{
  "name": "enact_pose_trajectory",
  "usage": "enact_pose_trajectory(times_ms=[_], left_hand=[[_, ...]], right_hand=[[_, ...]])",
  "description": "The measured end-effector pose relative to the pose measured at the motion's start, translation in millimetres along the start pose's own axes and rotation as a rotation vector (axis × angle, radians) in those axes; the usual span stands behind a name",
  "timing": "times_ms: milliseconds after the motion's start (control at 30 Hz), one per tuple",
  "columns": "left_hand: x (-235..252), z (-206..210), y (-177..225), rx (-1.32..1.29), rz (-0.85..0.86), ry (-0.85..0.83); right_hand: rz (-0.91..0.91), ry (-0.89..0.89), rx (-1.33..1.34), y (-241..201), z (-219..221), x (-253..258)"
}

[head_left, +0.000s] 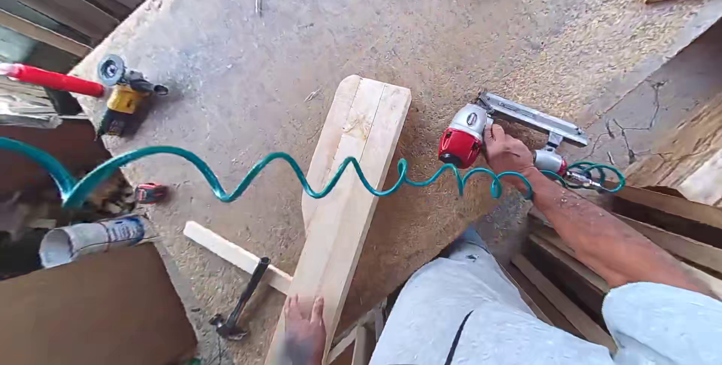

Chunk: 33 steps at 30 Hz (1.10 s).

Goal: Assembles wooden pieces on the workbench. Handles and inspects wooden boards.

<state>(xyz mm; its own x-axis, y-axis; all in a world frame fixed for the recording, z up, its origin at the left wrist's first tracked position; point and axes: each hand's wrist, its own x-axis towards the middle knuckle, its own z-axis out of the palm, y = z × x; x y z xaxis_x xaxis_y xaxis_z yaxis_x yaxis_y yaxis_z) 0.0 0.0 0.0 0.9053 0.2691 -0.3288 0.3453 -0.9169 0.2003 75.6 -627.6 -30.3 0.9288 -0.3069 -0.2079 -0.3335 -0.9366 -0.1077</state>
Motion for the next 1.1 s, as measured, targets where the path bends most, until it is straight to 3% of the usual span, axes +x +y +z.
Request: enact_pose_trajectory(times_ms=[167, 233, 367, 500, 600, 767, 1100], left_hand=[[18, 3, 65, 0.067, -0.166, -0.127], [23, 0, 75, 0.045, -0.242, -0.141], [34, -6, 91, 0.05, -0.386, -0.173], [47, -16, 98, 0.116, -0.403, -0.231], [52, -17, 90, 0.077, -0.376, -0.224], [56, -17, 106, 0.109, -0.483, -0.228], [59, -18, 112, 0.082, -0.532, -0.226]], right_hand=[[-0.141, -0.015, 0.128, 27, 15, 19], [-0.28, 0.056, 0.138, 37, 4, 39], [-0.437, -0.108, 0.246, 25, -36, 96], [-0.344, -0.154, 0.505, -13, -54, 171], [-0.167, -0.324, 0.804, -54, -24, 218], [-0.296, -0.496, 0.84, -78, -5, 237], [-0.432, -0.218, 0.881, -69, 5, 237]])
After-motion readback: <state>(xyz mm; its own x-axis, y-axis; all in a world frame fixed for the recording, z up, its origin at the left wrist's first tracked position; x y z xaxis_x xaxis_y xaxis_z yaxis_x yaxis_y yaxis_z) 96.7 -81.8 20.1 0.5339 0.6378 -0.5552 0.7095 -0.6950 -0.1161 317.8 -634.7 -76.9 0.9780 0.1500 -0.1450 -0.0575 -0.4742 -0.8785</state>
